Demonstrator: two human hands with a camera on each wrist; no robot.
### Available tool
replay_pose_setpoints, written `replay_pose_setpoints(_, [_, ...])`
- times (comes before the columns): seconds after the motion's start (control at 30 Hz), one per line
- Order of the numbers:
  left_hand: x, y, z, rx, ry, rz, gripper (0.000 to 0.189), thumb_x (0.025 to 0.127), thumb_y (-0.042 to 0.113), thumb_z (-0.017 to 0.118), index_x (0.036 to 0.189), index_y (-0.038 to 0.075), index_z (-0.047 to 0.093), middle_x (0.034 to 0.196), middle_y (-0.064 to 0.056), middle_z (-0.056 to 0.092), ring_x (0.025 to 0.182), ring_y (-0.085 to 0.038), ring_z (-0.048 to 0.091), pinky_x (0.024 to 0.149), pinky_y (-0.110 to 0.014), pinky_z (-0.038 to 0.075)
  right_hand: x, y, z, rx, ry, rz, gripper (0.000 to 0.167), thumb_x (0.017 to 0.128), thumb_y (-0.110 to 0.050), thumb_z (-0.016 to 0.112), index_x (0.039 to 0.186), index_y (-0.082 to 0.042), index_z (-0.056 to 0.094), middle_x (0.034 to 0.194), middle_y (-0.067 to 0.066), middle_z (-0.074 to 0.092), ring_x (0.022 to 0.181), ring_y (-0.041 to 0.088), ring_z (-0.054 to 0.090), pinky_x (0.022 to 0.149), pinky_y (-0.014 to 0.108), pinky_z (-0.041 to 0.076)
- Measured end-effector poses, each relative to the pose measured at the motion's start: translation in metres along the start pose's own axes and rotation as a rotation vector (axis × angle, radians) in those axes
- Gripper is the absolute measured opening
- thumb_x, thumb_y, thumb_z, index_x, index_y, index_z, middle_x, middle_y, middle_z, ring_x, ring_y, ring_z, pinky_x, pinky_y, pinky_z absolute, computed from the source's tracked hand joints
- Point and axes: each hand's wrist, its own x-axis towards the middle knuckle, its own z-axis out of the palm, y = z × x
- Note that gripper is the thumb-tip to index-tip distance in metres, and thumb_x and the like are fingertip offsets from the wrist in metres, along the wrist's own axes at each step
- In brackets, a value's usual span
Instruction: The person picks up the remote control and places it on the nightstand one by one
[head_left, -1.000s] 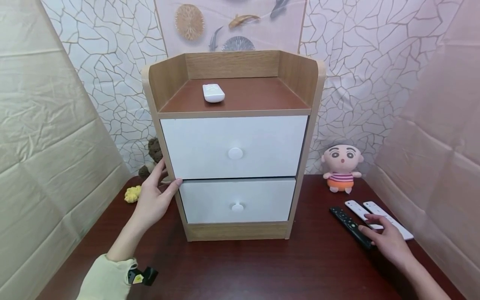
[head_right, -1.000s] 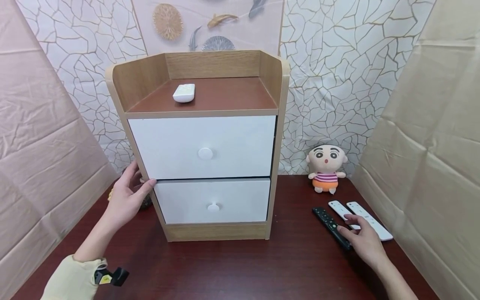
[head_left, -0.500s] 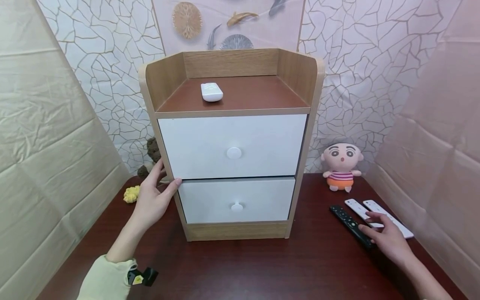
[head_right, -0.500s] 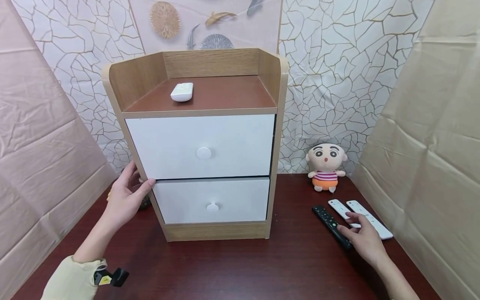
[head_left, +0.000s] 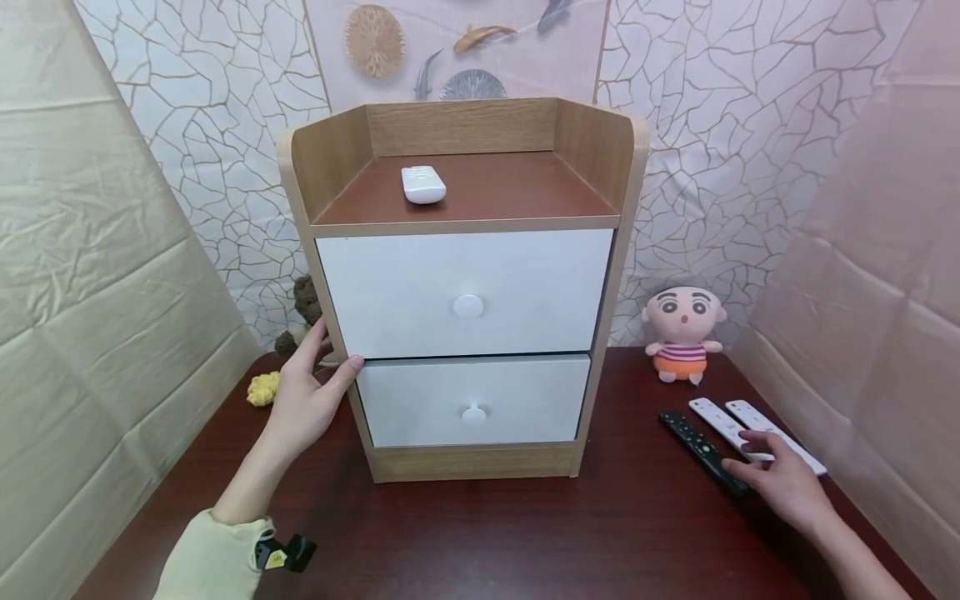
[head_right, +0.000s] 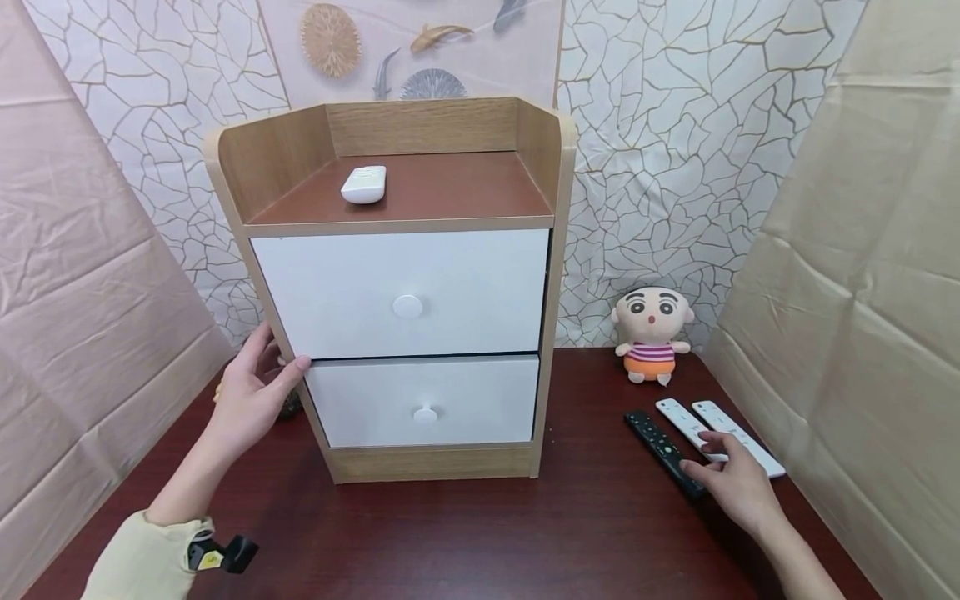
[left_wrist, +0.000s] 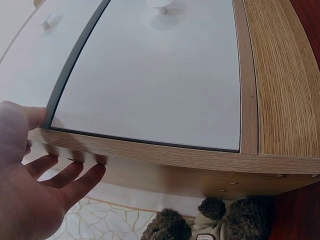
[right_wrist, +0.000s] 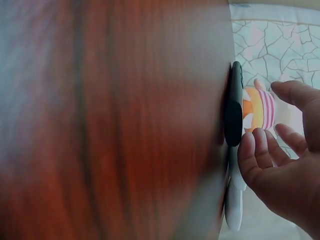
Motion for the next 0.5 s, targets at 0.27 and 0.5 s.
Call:
replay_pose_setpoints(0.27, [-0.0003,0.0004,-0.0002,0.002,0.007,0.005,0.069,0.1,0.002,0.064,0.161,0.003,0.031,0.141,-0.027,0.053,0.125,-0.041,0.056,0.086,-0.009,0.049,-0.0029,0.0025,-0.0009,-0.015,-0.069,-0.021,0.063,0.091,-0.025,0.079,0.128,0.018,0.052,0.112,0.031,0.066,0.089,0.025,0.066,0.066,0.027,0.052])
replay_pose_setpoints(0.5, [0.0004,-0.0013,0.0001,-0.005,0.013,0.009,0.069,0.1,0.002,0.065,0.16,0.004,0.032,0.141,-0.026,0.054,0.125,-0.04,0.056,0.087,-0.01,0.05,0.0009,0.0058,0.0019,-0.044,-0.131,0.01,0.07,0.088,-0.03,0.083,0.128,0.018,0.051,0.112,0.033,0.064,0.092,0.031,0.065,0.071,0.033,0.05])
